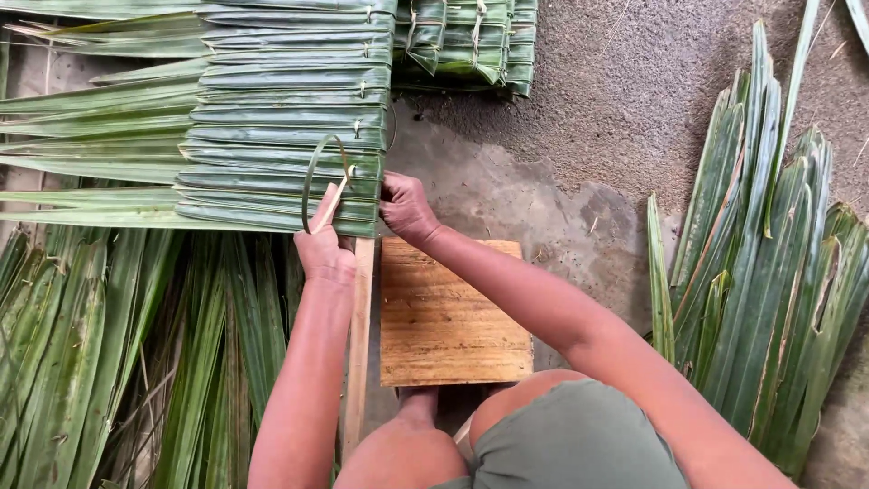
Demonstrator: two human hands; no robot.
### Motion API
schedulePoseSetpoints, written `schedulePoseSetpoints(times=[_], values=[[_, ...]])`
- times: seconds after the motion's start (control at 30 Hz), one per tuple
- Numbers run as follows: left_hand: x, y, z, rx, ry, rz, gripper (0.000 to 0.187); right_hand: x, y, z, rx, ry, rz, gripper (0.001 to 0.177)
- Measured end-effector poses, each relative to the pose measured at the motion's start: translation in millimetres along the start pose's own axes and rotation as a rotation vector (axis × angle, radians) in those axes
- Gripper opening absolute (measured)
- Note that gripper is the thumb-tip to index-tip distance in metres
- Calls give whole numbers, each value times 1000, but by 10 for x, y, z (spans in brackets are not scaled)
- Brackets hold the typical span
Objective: Weaving palm leaves onto a wooden spine to create a thatched panel
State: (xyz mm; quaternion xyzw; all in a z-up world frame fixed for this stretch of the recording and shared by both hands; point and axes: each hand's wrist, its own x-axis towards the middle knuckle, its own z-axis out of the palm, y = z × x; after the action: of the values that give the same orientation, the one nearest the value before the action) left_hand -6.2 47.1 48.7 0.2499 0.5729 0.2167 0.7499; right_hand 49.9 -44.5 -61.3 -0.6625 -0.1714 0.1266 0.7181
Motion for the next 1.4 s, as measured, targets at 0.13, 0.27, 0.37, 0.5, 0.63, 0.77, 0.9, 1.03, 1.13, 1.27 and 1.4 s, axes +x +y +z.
schedulePoseSetpoints(times=[0.13,0.27,0.37,0.5,0.63,0.77,0.9,1.03,1.13,1.27,1.4], values=[[-85,55,4,7,8,-3,32,-48,-262,-144,-344,-142,-118,21],[-97,116,53,113,38,42,39,2,-174,-142,-540,-415,536,24],[-38,41,-3,129,59,69,44,51,-347,-131,-51,-214,988,25],[171,-123,4,176,105,116,60,113,-328,-83,427,-4,1249,25],[-24,-108,61,119,86,235,40,86,-52,-50,450,-54,1302,26],[-326,-5,221,89,91,299,39,70,-8,-47,451,-52,1316,23],[-321,9,220,82,84,322,49,92,-176,-40,486,-29,1339,24],[-427,71,229,112,19,364,39,50,-66,-45,559,-22,1333,25],[-443,94,246,117,-16,372,36,28,-165,-36,573,-15,1349,24],[-155,-57,96,150,-72,409,36,-34,-220,-58,640,-36,1332,25],[-85,-154,14,82,-62,366,26,-50,-50,-90,655,-123,1366,24]])
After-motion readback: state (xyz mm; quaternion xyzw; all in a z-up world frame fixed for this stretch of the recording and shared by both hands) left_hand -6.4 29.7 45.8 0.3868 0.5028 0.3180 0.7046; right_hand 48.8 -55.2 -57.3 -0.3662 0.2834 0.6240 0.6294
